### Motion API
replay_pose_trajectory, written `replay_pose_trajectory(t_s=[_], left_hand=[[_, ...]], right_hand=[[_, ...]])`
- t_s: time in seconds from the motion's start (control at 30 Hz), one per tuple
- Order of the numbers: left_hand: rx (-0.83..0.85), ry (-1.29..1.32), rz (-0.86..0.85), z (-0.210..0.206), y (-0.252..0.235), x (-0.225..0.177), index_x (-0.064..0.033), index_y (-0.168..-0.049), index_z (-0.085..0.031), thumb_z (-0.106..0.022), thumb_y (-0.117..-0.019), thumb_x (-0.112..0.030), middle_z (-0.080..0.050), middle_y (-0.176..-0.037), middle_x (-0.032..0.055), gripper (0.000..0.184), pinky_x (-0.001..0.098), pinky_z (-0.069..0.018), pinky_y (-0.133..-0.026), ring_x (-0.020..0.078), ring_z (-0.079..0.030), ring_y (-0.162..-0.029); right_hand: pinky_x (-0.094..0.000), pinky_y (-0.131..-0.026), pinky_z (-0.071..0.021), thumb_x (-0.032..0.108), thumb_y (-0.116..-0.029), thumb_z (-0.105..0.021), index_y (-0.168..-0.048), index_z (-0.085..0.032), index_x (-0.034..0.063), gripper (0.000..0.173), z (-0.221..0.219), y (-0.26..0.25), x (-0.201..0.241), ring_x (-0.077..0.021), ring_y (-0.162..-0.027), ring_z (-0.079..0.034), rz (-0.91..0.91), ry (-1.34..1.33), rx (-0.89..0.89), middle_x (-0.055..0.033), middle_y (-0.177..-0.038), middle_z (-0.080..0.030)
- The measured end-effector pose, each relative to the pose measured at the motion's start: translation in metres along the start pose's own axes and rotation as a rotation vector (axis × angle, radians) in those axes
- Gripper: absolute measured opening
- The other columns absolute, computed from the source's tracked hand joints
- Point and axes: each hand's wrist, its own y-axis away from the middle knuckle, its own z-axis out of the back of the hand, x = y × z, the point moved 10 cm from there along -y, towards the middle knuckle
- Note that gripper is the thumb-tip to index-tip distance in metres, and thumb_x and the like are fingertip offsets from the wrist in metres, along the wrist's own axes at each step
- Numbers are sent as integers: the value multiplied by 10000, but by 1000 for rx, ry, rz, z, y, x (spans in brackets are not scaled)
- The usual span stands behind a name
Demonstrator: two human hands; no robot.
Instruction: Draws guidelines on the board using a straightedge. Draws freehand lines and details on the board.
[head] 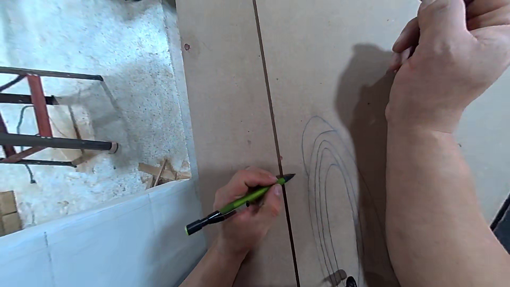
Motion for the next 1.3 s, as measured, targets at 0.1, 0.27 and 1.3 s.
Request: replay_pose_trajectory(t_s=[0.1,0.27,1.3], left_hand=[[71,13,0,-6,4,-2,-146,-1006,-696,-747,-895,-143,-684,-879,-33,122,187,-569,-592,54,-653,-722],[91,-1,-10,-10,7,-1,-137,-978,-698,-741,-891,-125,-684,-863,-30,97,179,-545,-565,48,-637,-697],[55,18,13,11,-53,12,-137,-966,-690,-751,-888,-168,-708,-841,-10,104,197,-546,-537,67,-643,-645]], right_hand=[[-236,-499,-527,75,-1012,-556,-820,-624,112,207,0,0,-1,-77,-533,-593,-8,-7,4,51,-645,-604],[-236,-511,-539,86,-1015,-554,-910,-653,83,144,0,0,0,-74,-555,-607,1,14,5,47,-701,-632],[-228,-505,-536,107,-1026,-562,-1057,-677,71,125,1,3,1,-63,-571,-605,-14,17,10,57,-731,-632]])
